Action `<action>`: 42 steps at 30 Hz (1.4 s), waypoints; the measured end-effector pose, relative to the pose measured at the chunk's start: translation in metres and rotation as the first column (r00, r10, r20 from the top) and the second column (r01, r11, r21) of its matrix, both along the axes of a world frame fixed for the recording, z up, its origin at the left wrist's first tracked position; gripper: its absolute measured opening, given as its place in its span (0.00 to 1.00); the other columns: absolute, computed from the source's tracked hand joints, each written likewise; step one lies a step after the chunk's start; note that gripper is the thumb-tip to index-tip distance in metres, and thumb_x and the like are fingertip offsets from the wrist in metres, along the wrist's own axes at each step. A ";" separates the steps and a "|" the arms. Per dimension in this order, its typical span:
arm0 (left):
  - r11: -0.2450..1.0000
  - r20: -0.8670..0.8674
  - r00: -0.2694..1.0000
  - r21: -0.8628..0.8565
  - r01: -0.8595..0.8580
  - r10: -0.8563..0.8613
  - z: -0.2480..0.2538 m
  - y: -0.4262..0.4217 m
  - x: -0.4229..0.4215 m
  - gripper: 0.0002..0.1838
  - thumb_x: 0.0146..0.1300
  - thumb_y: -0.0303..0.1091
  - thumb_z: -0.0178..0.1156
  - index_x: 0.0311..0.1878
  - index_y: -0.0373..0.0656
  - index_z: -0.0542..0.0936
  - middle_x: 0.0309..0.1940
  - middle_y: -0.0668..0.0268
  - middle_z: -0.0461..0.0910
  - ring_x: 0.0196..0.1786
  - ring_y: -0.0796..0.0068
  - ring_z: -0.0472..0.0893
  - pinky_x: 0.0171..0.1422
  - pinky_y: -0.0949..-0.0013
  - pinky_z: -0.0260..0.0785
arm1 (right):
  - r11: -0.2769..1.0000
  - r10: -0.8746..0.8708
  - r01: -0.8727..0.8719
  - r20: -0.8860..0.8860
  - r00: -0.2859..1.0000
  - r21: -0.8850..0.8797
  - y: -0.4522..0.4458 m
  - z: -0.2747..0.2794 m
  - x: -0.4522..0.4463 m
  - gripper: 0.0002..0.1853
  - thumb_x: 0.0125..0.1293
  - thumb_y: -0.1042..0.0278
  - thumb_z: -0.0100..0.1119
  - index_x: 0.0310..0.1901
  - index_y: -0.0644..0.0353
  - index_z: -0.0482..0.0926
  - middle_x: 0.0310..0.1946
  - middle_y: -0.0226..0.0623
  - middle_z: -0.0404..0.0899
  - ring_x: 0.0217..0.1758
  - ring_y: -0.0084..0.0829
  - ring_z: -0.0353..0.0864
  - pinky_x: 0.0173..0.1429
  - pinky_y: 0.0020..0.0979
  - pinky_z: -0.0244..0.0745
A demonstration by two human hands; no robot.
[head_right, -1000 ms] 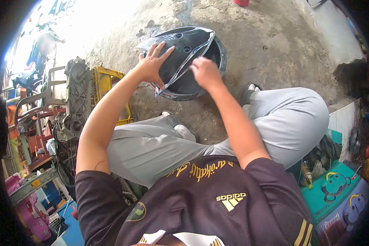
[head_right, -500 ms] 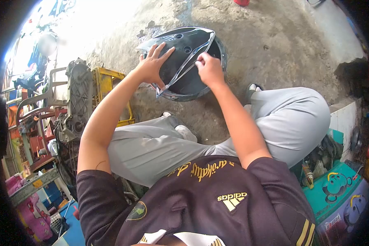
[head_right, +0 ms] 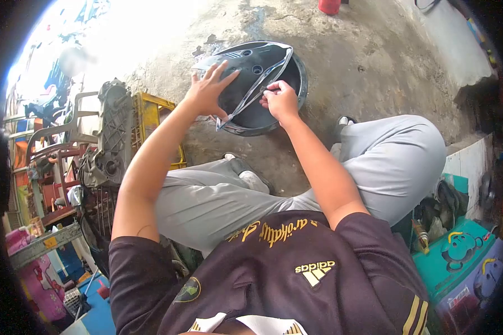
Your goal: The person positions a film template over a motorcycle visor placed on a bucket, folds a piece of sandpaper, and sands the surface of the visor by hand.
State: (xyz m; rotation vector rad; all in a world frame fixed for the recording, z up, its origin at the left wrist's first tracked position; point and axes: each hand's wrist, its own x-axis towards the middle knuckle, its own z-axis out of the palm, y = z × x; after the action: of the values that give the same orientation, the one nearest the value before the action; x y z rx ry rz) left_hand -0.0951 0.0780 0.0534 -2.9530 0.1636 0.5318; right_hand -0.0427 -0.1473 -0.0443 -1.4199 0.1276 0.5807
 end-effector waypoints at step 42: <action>0.852 0.345 0.817 -0.428 -0.301 0.462 -0.053 -0.170 -0.109 0.45 0.47 0.29 0.77 0.74 0.49 0.77 0.83 0.47 0.59 0.87 0.22 0.45 0.76 0.15 0.58 | 0.893 0.382 -0.052 0.691 0.614 -0.448 -0.056 0.017 -0.063 0.07 0.68 0.72 0.67 0.43 0.65 0.90 0.40 0.52 0.89 0.44 0.53 0.89 0.50 0.48 0.83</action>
State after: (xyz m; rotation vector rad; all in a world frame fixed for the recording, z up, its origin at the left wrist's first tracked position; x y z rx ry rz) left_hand -0.2037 -0.0916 0.0003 -3.3804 -0.4566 -0.1716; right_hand -0.1056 -0.2035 -0.0273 -1.9896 -0.6791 0.0899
